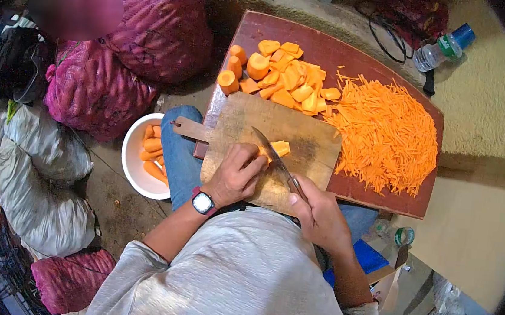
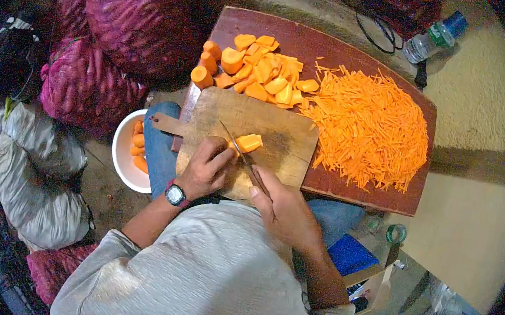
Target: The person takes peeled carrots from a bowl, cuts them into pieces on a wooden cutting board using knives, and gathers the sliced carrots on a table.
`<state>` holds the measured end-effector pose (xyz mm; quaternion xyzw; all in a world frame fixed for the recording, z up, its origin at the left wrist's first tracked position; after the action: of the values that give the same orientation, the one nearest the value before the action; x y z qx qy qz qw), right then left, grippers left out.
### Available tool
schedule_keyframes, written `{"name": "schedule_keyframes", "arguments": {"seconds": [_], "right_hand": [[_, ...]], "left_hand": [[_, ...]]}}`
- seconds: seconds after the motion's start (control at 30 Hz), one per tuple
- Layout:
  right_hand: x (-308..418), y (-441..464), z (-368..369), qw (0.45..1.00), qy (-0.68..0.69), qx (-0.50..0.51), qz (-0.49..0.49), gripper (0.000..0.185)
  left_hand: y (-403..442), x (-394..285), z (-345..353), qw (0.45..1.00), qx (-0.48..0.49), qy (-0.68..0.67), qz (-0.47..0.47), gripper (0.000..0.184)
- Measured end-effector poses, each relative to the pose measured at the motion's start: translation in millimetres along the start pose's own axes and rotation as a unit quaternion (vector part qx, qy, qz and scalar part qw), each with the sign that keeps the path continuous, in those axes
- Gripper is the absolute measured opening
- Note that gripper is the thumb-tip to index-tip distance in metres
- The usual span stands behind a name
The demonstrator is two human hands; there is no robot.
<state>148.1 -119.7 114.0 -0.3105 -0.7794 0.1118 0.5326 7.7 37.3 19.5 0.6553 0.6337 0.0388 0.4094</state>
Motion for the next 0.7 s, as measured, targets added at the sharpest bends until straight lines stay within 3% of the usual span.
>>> {"name": "schedule_keyframes", "arguments": {"seconds": [0.17, 0.47, 0.57, 0.7], "right_hand": [[-1, 1, 3, 0.999, -0.012, 0.034, 0.027, 0.041], [-25, 47, 31, 1.0, 0.029, 0.008, 0.004, 0.035], [-23, 50, 29, 0.997, 0.029, -0.027, -0.071, 0.035], [-6, 31, 15, 0.999, 0.048, 0.005, -0.013, 0.037]], "left_hand": [[-1, 2, -1, 1.0, 0.006, 0.003, 0.005, 0.05], [-3, 3, 1, 1.0, -0.008, -0.011, 0.005, 0.051], [-6, 3, 0, 1.0, -0.011, -0.018, -0.003, 0.056], [-4, 3, -2, 1.0, 0.002, -0.023, -0.008, 0.057]]}}
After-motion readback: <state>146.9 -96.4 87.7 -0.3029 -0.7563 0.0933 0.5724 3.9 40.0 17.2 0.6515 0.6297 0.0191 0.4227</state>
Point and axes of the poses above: each hand's wrist, its own y-axis towards the middle knuckle, its own z-axis out of the palm, x = y × z, the point moved 4 cm from there along y, towards the middle knuckle, and after that the axes turned 11 degrees about z, right-handed, at the moved point
